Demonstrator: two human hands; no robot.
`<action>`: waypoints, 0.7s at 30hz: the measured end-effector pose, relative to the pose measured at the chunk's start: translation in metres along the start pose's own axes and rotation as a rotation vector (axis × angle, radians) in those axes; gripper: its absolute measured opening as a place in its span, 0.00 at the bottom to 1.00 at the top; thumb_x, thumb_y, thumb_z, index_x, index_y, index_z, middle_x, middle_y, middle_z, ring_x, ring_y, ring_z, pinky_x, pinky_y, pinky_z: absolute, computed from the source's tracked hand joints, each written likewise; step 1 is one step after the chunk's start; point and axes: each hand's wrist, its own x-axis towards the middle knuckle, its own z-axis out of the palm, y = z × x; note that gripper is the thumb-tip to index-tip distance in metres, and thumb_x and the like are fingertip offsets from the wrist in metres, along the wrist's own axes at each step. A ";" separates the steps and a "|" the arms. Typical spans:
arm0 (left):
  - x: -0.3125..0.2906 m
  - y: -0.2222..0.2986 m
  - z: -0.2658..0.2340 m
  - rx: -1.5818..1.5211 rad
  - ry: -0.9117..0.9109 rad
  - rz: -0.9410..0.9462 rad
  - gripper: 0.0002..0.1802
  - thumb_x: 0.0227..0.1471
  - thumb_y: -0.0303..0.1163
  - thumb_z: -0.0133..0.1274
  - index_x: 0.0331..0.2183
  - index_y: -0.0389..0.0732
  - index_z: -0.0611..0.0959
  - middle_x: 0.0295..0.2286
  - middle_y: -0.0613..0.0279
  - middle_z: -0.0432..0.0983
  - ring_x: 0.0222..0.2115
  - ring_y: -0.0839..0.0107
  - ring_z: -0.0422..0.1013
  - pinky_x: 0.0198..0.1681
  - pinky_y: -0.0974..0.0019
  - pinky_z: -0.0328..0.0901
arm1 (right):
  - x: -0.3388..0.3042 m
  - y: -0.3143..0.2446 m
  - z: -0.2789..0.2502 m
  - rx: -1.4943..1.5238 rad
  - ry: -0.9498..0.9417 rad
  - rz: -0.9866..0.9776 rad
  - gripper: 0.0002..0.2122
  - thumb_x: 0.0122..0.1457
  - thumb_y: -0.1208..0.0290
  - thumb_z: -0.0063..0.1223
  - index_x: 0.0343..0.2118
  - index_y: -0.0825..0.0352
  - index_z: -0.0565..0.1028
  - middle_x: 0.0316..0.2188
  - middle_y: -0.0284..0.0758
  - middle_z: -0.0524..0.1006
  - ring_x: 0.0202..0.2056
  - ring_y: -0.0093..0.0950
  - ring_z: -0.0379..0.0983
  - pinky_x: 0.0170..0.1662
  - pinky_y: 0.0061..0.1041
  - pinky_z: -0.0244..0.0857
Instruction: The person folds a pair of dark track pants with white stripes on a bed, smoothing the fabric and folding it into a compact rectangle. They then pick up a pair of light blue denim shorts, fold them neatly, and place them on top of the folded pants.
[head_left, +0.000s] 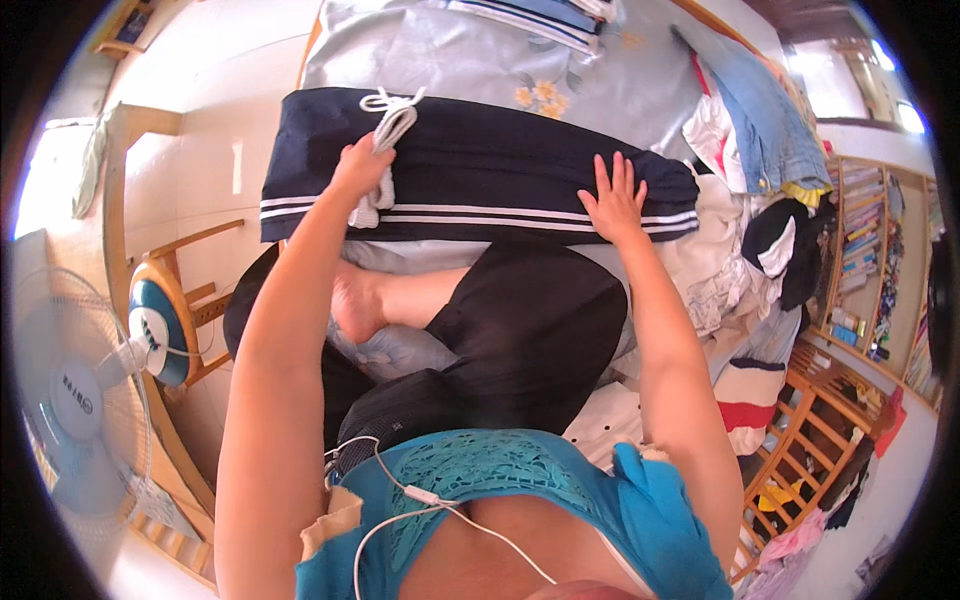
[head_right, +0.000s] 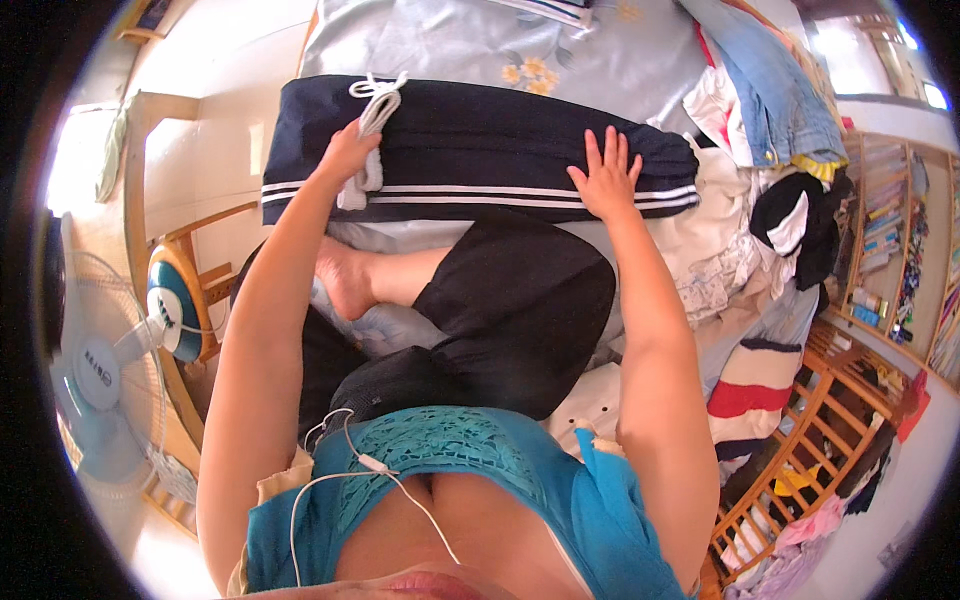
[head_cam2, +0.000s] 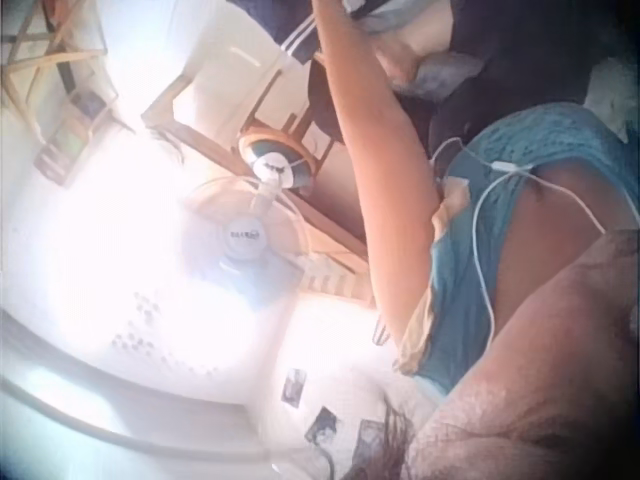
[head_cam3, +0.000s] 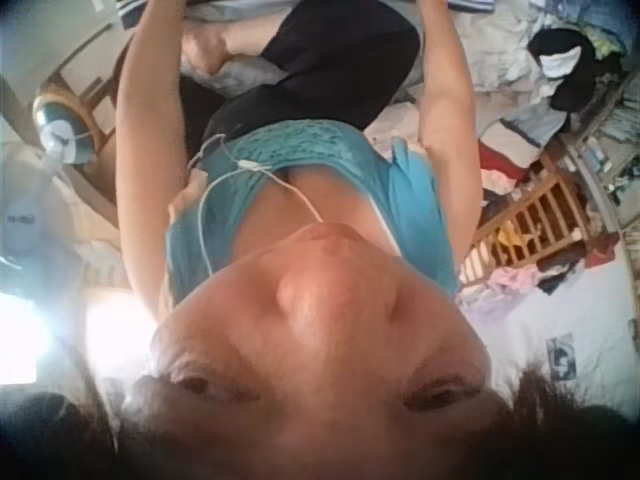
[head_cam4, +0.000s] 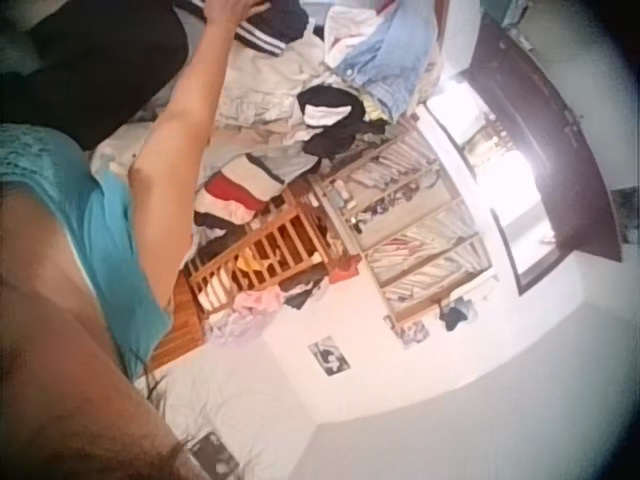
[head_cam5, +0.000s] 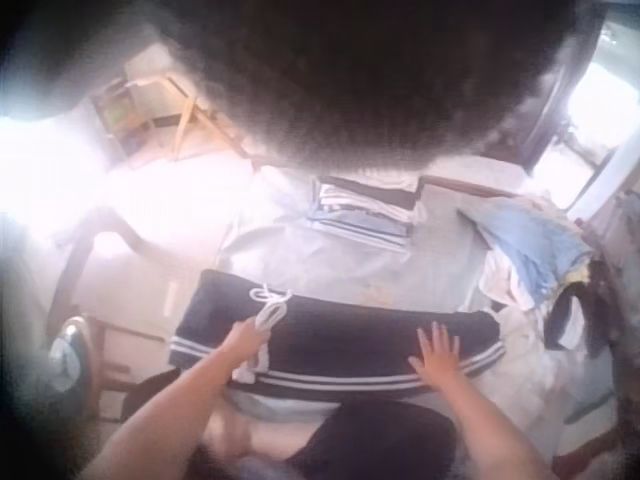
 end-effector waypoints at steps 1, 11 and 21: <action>-0.005 0.012 0.000 0.134 0.045 0.036 0.20 0.47 0.36 0.49 0.43 0.40 0.73 0.36 0.45 0.73 0.39 0.54 0.69 0.43 0.57 0.62 | 0.000 -0.001 0.002 0.007 -0.025 0.034 0.32 0.56 0.49 0.42 0.61 0.50 0.47 0.63 0.39 0.39 0.64 0.38 0.34 0.60 0.53 0.29; -0.043 0.068 0.014 0.404 0.067 0.040 0.28 0.50 0.51 0.47 0.45 0.39 0.70 0.42 0.43 0.65 0.47 0.46 0.61 0.48 0.54 0.61 | 0.008 -0.007 -0.003 -0.002 -0.169 0.112 0.33 0.57 0.47 0.39 0.62 0.50 0.44 0.64 0.37 0.33 0.64 0.37 0.28 0.61 0.49 0.25; -0.006 0.007 -0.034 0.496 0.546 0.235 0.36 0.49 0.48 0.49 0.57 0.53 0.56 0.60 0.57 0.41 0.60 0.53 0.38 0.54 0.33 0.39 | 0.007 -0.006 0.004 -0.015 -0.155 0.124 0.34 0.56 0.47 0.39 0.62 0.50 0.42 0.64 0.37 0.33 0.64 0.37 0.28 0.60 0.50 0.25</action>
